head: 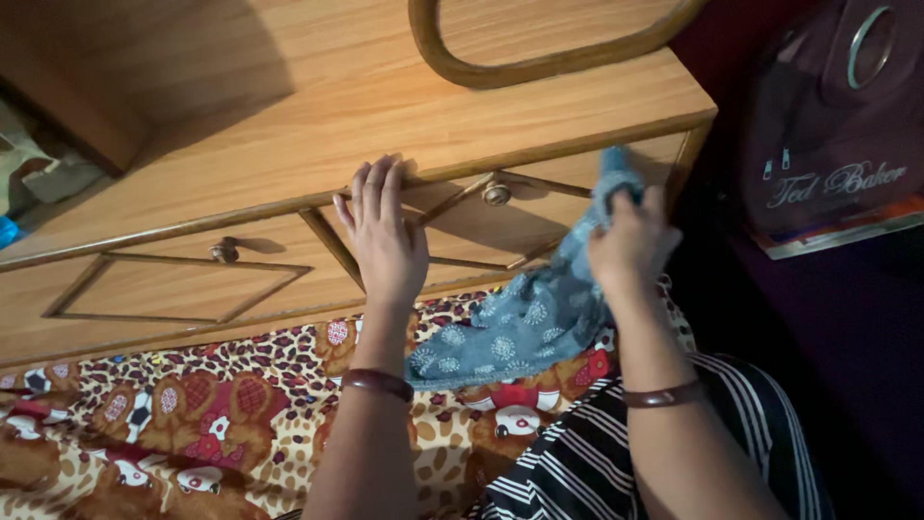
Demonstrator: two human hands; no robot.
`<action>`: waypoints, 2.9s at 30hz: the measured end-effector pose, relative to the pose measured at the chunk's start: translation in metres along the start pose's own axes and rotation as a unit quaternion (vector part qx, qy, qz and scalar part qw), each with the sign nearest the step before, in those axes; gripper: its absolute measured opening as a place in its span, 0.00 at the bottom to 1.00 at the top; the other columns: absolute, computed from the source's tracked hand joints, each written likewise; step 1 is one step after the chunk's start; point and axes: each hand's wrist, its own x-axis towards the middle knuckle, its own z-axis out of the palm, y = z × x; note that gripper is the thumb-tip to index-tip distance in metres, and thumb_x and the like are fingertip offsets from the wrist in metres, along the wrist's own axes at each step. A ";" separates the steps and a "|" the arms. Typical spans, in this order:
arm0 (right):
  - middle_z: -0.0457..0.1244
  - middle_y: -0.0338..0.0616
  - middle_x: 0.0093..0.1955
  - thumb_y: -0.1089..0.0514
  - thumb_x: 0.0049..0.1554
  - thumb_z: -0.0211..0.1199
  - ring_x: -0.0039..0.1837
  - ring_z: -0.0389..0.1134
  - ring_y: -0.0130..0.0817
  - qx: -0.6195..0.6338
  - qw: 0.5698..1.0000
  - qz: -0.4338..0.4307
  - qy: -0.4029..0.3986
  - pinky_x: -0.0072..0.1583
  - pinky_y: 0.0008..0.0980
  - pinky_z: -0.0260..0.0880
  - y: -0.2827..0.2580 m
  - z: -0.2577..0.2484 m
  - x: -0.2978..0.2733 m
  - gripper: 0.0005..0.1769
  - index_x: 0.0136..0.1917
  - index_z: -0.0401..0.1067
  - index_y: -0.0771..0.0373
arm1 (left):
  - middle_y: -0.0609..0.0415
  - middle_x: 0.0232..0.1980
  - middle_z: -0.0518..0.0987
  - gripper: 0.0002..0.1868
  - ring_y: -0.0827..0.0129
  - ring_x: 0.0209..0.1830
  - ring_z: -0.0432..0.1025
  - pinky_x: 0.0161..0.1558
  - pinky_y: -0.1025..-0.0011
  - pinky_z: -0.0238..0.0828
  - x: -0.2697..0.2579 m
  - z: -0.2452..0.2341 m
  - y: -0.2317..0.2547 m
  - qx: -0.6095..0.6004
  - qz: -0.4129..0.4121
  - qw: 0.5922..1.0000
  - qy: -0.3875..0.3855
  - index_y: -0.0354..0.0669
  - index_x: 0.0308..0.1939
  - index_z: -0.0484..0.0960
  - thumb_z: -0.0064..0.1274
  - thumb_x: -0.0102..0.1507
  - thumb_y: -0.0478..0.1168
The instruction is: The person wipes the surface of a wooden dresser with a blue cloth. They clean the top surface, the front edges, and the drawer fronts in a continuous motion.
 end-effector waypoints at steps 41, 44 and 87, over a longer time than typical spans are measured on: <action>0.69 0.63 0.53 0.50 0.56 0.64 0.56 0.71 0.53 0.243 0.937 0.211 -0.134 0.55 0.48 0.71 0.022 0.204 -0.026 0.20 0.51 0.76 0.69 | 0.35 0.75 0.64 0.37 0.39 0.77 0.57 0.75 0.51 0.55 -0.191 -0.009 -0.058 -0.138 -0.108 0.979 -0.100 0.36 0.72 0.65 0.45 0.56 0.24; 0.69 0.59 0.53 0.49 0.56 0.66 0.55 0.70 0.51 0.297 0.933 0.161 -0.126 0.55 0.44 0.70 0.007 0.190 -0.031 0.21 0.52 0.76 0.69 | 0.34 0.74 0.64 0.37 0.38 0.76 0.57 0.74 0.51 0.54 -0.194 0.000 -0.052 -0.130 -0.104 0.981 -0.103 0.34 0.71 0.65 0.46 0.55 0.24; 0.67 0.41 0.59 0.72 0.49 0.72 0.57 0.70 0.34 0.589 0.787 0.177 -0.060 0.58 0.32 0.72 0.019 0.179 -0.017 0.29 0.62 0.69 0.62 | 0.40 0.59 0.74 0.23 0.44 0.60 0.70 0.60 0.57 0.70 -0.191 -0.003 -0.040 -0.194 -0.151 0.966 -0.083 0.36 0.52 0.80 0.47 0.53 0.24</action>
